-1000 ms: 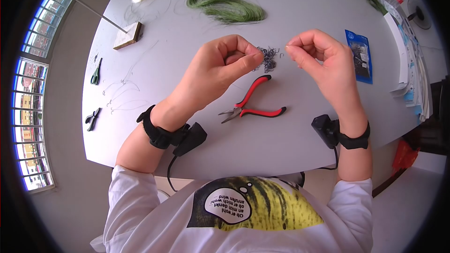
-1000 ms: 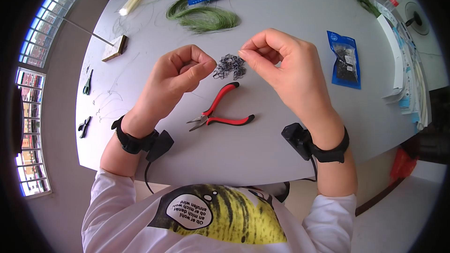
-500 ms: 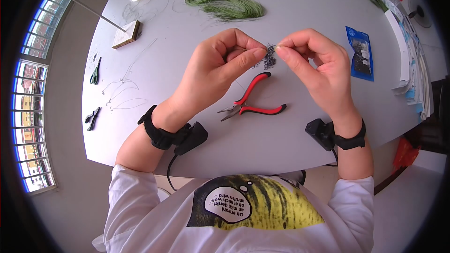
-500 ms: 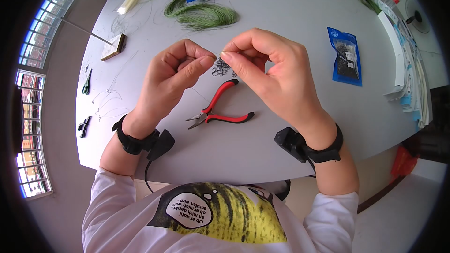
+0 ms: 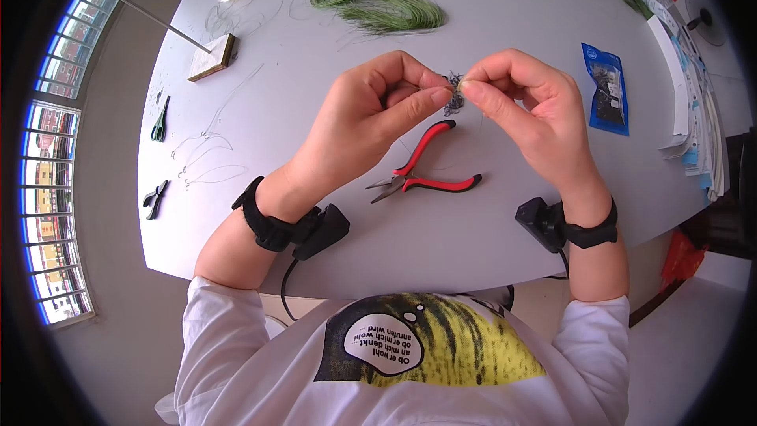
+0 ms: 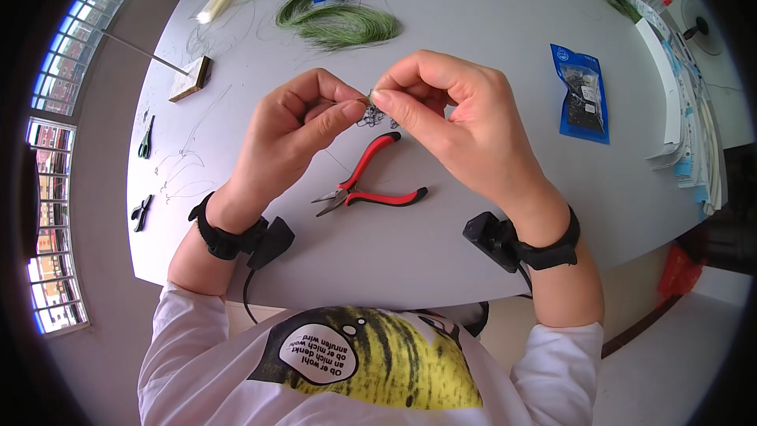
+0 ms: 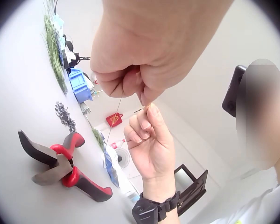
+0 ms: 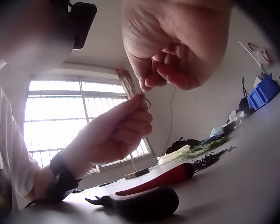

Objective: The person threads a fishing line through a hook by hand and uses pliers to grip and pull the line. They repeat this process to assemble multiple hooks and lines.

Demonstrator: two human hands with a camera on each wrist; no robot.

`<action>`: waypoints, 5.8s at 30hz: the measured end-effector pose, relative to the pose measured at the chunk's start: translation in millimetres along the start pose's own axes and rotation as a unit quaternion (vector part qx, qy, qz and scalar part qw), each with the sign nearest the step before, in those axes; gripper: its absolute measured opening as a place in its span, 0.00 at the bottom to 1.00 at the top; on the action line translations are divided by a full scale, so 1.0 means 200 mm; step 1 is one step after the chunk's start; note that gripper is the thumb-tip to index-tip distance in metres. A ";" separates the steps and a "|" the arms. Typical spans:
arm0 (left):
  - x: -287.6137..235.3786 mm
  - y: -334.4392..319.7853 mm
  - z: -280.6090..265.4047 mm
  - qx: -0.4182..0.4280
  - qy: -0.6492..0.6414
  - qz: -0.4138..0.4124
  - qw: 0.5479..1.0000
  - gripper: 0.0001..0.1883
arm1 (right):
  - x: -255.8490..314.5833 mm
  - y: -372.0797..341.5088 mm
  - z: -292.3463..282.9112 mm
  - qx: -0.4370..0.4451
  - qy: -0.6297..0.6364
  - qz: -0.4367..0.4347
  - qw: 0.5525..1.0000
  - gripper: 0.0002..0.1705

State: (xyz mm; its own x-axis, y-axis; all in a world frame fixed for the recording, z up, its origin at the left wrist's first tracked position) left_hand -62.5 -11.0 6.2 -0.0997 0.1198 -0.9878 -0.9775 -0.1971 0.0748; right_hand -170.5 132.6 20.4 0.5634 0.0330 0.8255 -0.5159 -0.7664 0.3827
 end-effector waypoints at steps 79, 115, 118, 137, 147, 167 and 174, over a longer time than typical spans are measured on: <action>0.02 0.00 0.00 -0.034 -0.036 -0.048 0.998 0.07 | 0.07 -0.02 0.03 -0.059 -0.276 -0.124 0.951 0.07; 0.03 0.01 -0.04 -0.108 -0.124 -0.058 0.985 0.07 | 0.12 -0.14 0.22 0.160 -0.185 -0.154 0.957 0.11; 0.02 0.00 -0.04 -0.113 -0.073 -0.050 0.990 0.08 | 0.11 -0.13 0.20 0.158 -0.209 -0.147 0.954 0.09; -0.03 -0.02 0.00 -0.031 -0.020 -0.033 0.999 0.11 | -0.07 0.01 0.04 0.013 -0.003 0.014 1.000 0.03; -0.03 -0.02 -0.02 -0.066 -0.039 0.017 0.997 0.09 | -0.10 -0.03 0.22 0.025 0.255 0.161 0.953 0.04; -0.04 -0.02 -0.02 -0.072 0.189 0.113 0.973 0.04 | 0.06 -0.02 0.06 -0.091 -0.177 -0.075 0.977 0.04; -0.05 -0.02 -0.01 -0.044 0.217 0.103 0.970 0.05 | 0.06 0.01 0.02 -0.079 -0.211 -0.118 0.967 0.04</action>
State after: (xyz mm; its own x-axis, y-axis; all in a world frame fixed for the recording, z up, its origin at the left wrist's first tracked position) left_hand -58.3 -12.5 15.7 -0.1852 -0.3488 -0.9187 -0.9236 -0.2576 0.2840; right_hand -162.1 128.6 28.2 0.8734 -0.0954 0.4776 -0.4143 -0.6610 0.6256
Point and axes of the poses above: each hand's wrist, its own y-axis towards the middle knuckle, its own z-axis out of the palm, x = y × z, the point moved 4 cm from there along y, towards the middle knuckle, and after that the axes turned 12 degrees about -y, right-handed, at the moved point
